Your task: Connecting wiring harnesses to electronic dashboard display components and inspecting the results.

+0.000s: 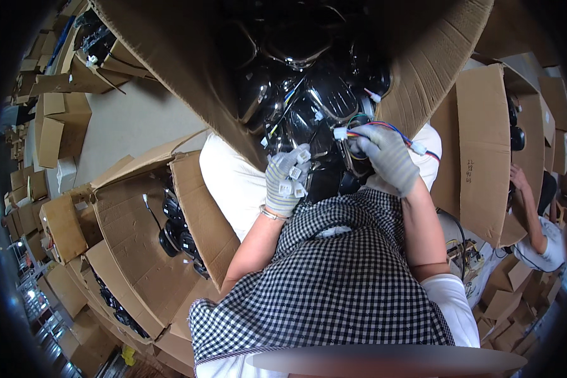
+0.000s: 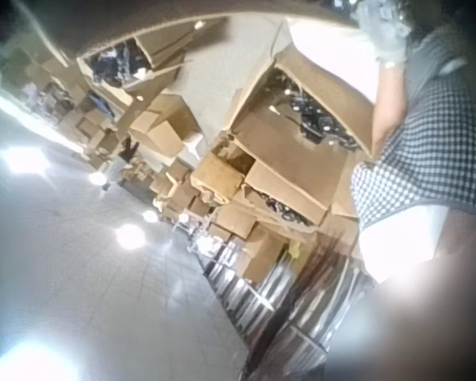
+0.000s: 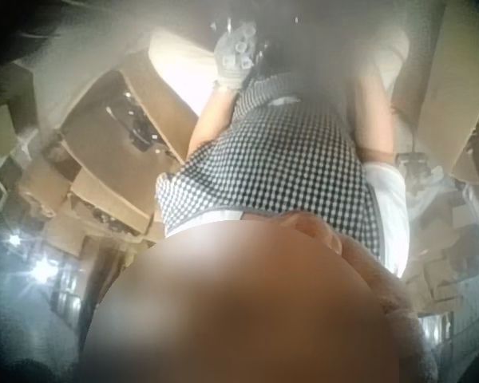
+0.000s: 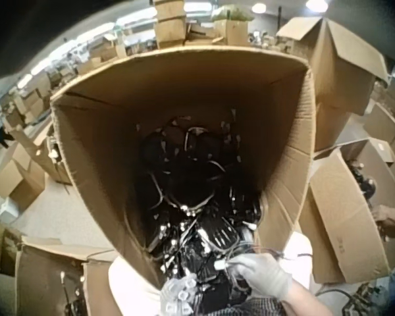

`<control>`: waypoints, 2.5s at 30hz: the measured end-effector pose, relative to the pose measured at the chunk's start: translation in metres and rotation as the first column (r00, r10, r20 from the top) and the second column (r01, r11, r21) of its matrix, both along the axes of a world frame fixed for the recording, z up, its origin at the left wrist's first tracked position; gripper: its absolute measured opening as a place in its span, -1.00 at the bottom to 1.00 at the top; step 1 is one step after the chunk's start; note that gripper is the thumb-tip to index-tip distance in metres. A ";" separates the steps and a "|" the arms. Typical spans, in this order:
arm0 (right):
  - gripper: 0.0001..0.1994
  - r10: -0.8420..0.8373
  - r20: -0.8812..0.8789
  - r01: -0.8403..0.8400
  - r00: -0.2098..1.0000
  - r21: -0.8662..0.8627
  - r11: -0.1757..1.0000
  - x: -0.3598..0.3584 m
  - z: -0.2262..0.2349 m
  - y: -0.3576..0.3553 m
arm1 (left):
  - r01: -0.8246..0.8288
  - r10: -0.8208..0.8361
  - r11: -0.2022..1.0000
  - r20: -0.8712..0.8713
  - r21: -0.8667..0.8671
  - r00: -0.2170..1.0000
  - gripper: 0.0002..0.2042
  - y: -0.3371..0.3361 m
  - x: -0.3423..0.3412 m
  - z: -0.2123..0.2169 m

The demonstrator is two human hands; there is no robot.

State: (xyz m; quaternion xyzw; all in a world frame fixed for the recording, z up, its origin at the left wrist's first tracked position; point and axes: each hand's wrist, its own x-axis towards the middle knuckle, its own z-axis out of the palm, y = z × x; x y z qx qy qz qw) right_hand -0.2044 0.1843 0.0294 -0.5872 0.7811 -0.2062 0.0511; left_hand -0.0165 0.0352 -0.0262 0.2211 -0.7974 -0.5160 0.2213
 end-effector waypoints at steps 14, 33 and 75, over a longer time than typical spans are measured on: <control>-0.68 -0.228 0.898 0.303 0.375 0.114 0.946 0.050 0.013 -0.011 | 0.023 -0.028 0.908 -0.008 -0.418 1.000 -0.69 -0.004 -0.006 0.014; -0.79 -0.009 0.378 0.089 0.926 -0.194 0.977 0.032 0.000 -0.017 | 0.302 -0.348 0.893 0.087 0.334 0.934 -0.68 -0.024 -0.007 0.024; -0.76 -0.065 -0.143 0.089 0.988 0.167 0.982 -0.039 -0.071 -0.146 | 0.296 -0.329 0.929 0.127 0.220 0.936 -0.76 -0.024 -0.021 0.015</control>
